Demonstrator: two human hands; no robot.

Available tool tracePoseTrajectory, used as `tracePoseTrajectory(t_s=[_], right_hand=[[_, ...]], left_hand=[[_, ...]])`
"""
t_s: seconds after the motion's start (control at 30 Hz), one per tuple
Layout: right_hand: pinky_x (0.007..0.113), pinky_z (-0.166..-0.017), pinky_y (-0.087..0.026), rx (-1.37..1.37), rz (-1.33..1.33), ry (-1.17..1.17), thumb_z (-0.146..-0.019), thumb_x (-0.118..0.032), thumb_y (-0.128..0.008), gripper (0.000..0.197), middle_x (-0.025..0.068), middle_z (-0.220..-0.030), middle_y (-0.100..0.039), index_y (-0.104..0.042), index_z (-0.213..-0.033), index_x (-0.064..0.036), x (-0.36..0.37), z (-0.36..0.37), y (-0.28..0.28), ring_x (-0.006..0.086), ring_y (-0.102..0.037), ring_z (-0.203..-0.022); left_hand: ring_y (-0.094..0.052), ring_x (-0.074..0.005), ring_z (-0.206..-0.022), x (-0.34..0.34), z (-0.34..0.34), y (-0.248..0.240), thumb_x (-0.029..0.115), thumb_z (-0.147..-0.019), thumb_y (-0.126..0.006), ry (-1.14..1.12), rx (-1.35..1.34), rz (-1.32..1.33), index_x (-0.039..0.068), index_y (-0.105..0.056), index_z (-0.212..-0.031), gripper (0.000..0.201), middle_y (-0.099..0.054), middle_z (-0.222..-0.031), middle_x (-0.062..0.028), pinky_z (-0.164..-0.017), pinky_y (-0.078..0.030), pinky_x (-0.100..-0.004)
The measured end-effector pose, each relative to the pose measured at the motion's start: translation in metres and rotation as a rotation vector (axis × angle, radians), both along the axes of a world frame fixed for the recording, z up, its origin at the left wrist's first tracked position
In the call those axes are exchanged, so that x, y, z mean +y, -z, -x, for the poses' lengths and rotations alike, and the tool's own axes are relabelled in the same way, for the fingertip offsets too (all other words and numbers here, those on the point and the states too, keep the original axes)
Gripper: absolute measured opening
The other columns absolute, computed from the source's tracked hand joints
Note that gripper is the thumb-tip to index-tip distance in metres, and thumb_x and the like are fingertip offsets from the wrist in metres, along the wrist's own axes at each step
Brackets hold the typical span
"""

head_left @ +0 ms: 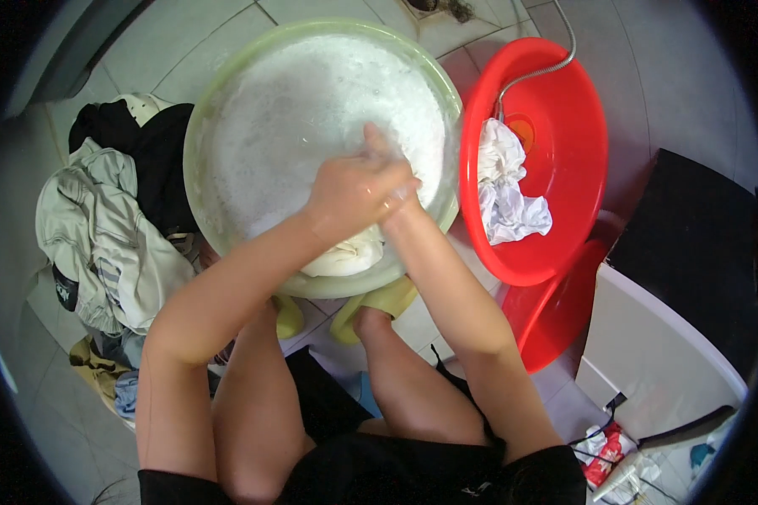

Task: The person washes a white shirt by hand in a basin of soapy water, scrubbing, rubbing, and wringing the fabric.

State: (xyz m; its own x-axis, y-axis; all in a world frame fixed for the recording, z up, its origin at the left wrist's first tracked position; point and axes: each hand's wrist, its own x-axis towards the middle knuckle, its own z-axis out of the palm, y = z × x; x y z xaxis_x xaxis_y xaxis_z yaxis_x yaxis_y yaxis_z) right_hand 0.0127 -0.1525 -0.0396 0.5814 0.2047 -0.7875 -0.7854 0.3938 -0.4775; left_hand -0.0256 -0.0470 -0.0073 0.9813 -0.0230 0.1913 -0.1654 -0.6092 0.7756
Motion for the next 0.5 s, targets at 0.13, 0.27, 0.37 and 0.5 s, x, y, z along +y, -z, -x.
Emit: tracePoseTrajectory(t_s=[0.13,0.27,0.37,0.5], right_hand=[[0.029,-0.060,-0.042,-0.214,0.247,0.001,-0.090,-0.037,-0.056,0.034,0.0017,-0.079,-0.054,-0.059,-0.085,-0.0035,0.042,0.024,-0.068,0.0138,-0.049,-0.069],[0.030,-0.059,-0.041,-0.235,0.357,-0.054,-0.090,-0.037,-0.053,0.033,0.0029,-0.077,-0.054,-0.056,-0.074,-0.0080,0.035,0.025,-0.072,0.0127,-0.047,-0.065],[0.026,-0.056,-0.038,-0.189,0.292,-0.259,-0.090,-0.030,-0.048,0.033,-0.0002,-0.067,-0.049,-0.051,-0.065,-0.0081,0.017,0.017,-0.079,0.0083,-0.044,-0.064],[0.026,-0.055,-0.036,-0.077,0.230,-0.056,-0.090,-0.028,-0.049,0.035,-0.0021,-0.063,-0.045,-0.049,-0.061,-0.0078,0.028,0.027,-0.073,0.0077,-0.041,-0.060]], left_hand=[[-0.054,-0.0306,-0.053,0.038,-0.019,-0.020,0.030,-0.083,-0.060,-0.014,-0.068,-0.023,0.011,-0.057,-0.070,0.024,-0.056,-0.063,-0.0104,-0.052,-0.044,-0.0385],[-0.056,-0.0251,-0.051,0.023,-0.014,-0.037,0.030,-0.081,-0.060,-0.052,-0.022,-0.086,0.014,-0.053,-0.062,0.026,-0.054,-0.055,-0.0062,-0.045,-0.042,-0.0357],[-0.052,-0.0282,-0.051,-0.009,0.019,-0.052,0.032,-0.087,-0.055,-0.033,-0.264,0.069,0.010,-0.056,-0.067,0.030,-0.052,-0.056,-0.0101,-0.050,-0.042,-0.0376],[-0.052,-0.0295,-0.051,0.020,0.001,-0.025,0.033,-0.087,-0.055,0.063,-0.220,-0.026,0.009,-0.054,-0.066,0.032,-0.052,-0.057,-0.0110,-0.050,-0.042,-0.0382]])
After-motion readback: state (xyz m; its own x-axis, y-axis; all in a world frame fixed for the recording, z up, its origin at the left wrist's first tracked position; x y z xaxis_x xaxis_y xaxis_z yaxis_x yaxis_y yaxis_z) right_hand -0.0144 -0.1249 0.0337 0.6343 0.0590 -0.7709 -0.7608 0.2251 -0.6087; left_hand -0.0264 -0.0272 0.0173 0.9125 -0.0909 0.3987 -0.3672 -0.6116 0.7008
